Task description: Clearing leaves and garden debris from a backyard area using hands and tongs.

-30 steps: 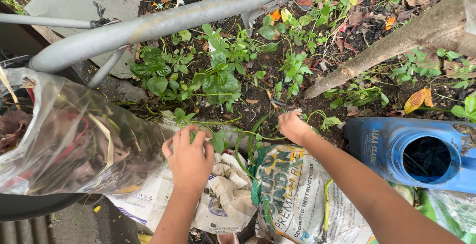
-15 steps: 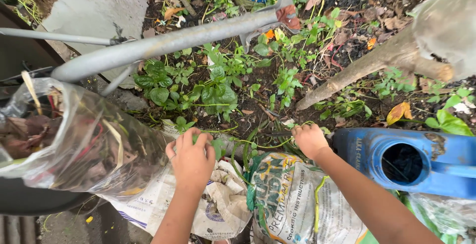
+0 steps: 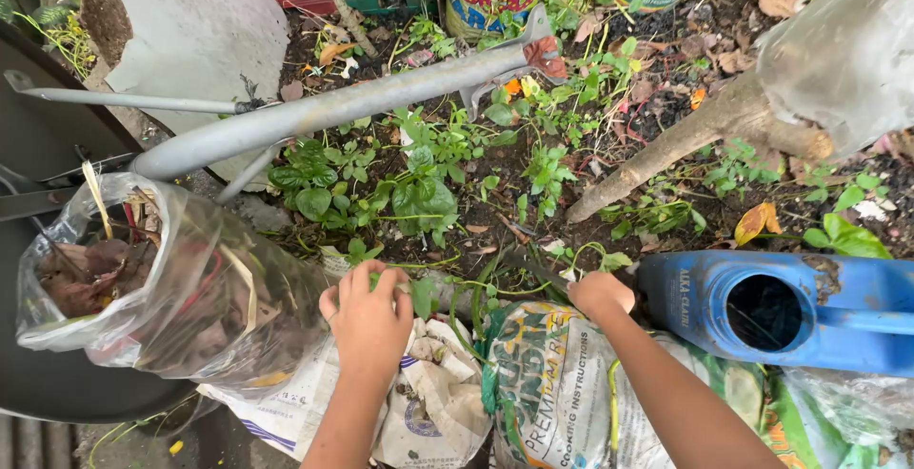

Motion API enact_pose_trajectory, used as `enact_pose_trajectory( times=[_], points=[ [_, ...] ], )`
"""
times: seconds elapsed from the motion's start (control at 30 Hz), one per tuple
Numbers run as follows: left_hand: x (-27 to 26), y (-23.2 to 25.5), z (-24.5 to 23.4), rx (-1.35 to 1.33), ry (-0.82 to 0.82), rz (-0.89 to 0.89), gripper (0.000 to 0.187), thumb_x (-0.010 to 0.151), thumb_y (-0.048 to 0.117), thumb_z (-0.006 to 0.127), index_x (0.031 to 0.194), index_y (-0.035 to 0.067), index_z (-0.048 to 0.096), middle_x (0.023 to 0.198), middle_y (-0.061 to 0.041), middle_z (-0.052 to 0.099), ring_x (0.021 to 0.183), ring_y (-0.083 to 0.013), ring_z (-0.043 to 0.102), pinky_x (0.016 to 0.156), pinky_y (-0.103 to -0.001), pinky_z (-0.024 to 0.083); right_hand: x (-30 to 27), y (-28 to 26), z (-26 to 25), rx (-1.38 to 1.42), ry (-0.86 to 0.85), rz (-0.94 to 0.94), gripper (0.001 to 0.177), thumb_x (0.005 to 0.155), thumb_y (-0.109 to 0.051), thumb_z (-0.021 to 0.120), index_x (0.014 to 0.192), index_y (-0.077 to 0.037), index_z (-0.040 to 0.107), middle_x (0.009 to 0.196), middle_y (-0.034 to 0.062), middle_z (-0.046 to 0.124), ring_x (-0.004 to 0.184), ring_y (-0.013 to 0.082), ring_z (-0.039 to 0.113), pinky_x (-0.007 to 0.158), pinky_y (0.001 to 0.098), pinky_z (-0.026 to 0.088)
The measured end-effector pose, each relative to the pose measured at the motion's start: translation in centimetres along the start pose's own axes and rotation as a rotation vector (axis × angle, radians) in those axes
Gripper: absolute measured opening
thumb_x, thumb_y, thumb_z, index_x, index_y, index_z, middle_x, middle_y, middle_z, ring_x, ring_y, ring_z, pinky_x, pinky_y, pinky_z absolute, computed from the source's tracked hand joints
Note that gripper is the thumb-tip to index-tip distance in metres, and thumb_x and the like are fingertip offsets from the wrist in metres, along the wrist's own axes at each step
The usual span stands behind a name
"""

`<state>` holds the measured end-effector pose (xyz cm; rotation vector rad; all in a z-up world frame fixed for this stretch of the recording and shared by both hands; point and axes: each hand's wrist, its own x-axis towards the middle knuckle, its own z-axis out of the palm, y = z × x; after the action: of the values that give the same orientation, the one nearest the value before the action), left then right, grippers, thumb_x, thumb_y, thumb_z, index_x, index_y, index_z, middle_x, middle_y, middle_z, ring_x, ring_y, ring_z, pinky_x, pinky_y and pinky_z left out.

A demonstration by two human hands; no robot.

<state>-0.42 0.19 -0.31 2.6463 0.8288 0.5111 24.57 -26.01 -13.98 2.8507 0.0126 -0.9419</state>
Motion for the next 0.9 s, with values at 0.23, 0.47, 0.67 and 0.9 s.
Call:
enact_pose_trajectory(
  times=[0.23, 0.47, 0.67, 0.9],
  points=[
    [-1.1, -1.6, 1.2, 0.044, -0.025, -0.002, 0.018, 0.080, 0.019, 0.068, 0.097, 0.020, 0.073, 0.117, -0.002, 0.061, 0.119, -0.0243, 0.056, 0.104, -0.053, 0.031, 2.2, -2.7, 5.1, 0.039, -0.053, 0.060, 0.051, 0.097, -0.057, 0.057, 0.119, -0.014, 0.076, 0.124, 0.0047, 0.074, 0.112, 0.0238, 0.072, 0.090, 0.0374, 0.057],
    [-1.0, -2.2, 1.7, 0.064, -0.082, -0.054, 0.017, 0.081, 0.019, 0.067, 0.097, 0.022, 0.073, 0.115, 0.000, 0.062, 0.118, -0.0223, 0.056, 0.107, -0.053, 0.029, 3.9, -5.4, 7.8, 0.107, -0.053, 0.112, 0.052, 0.099, -0.056, 0.056, 0.110, -0.011, 0.080, 0.108, 0.0056, 0.079, 0.098, 0.0232, 0.077, 0.081, 0.0381, 0.060],
    [-1.2, -2.4, 2.0, 0.059, -0.096, -0.037, 0.017, 0.082, 0.018, 0.066, 0.098, 0.021, 0.072, 0.115, -0.001, 0.062, 0.118, -0.0227, 0.056, 0.106, -0.053, 0.029, 4.8, -5.7, 8.7, 0.109, 0.011, 0.098, 0.049, 0.100, -0.053, 0.057, 0.108, -0.010, 0.078, 0.104, 0.0071, 0.079, 0.093, 0.0247, 0.077, 0.075, 0.0386, 0.060],
    [-0.9, -2.1, 2.4, 0.063, -0.114, -0.045, 0.017, 0.081, 0.019, 0.066, 0.096, 0.021, 0.072, 0.115, 0.000, 0.062, 0.118, -0.0219, 0.056, 0.106, -0.053, 0.030, 6.2, -5.6, 9.4, 0.111, 0.048, 0.077, 0.046, 0.100, -0.052, 0.060, 0.108, -0.011, 0.079, 0.104, 0.0085, 0.078, 0.094, 0.0260, 0.077, 0.076, 0.0391, 0.061]
  ],
)
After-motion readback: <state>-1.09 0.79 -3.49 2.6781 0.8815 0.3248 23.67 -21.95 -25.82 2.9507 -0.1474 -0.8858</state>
